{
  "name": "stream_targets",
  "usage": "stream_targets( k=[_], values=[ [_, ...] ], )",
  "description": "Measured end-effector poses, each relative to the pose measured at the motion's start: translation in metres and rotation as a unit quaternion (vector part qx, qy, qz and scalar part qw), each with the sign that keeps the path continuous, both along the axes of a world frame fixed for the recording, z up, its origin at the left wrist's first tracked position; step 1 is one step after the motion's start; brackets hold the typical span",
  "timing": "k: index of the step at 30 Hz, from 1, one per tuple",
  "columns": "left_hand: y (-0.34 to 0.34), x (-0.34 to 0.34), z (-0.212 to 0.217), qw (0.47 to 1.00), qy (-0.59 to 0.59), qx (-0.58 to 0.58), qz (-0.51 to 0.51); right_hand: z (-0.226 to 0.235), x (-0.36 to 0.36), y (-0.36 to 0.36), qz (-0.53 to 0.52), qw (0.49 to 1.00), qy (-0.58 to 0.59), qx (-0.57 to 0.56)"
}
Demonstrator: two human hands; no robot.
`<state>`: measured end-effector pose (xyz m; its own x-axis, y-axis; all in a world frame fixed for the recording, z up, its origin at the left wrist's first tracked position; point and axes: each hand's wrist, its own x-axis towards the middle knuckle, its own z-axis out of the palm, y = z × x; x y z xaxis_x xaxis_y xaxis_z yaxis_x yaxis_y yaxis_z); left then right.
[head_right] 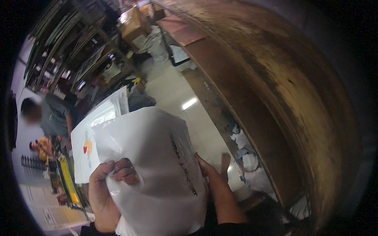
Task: The person sits on the floor and repeatedly unfolds, smooths, and refolds white plastic shopping bags with a logo. They handle the bags one at a time, aligning edges and pressing them flat before stacking them on a nearby table.
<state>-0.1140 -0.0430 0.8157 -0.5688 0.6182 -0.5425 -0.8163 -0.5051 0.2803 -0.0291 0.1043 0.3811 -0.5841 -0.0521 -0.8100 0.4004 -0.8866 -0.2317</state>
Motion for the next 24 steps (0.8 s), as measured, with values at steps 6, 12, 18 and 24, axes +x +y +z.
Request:
stream_targets(
  k=[6, 12, 18, 24],
  values=[
    [0.057, -0.035, -0.001, 0.981, -0.050, -0.041, 0.184, -0.069, -0.036, 0.023, -0.049, 0.995, -0.026, 0.086],
    [0.081, -0.081, -0.038, 0.977, -0.047, -0.117, 0.174, -0.128, -0.053, 0.134, 0.195, 0.955, -0.038, 0.222],
    [0.077, -0.104, -0.125, 0.957, -0.090, -0.231, 0.151, -0.183, -0.059, 0.238, 0.539, 0.825, 0.013, 0.169],
    [0.053, -0.085, -0.243, 0.913, -0.109, -0.390, 0.060, -0.197, -0.101, 0.252, 0.618, 0.754, 0.037, 0.218]
  ],
)
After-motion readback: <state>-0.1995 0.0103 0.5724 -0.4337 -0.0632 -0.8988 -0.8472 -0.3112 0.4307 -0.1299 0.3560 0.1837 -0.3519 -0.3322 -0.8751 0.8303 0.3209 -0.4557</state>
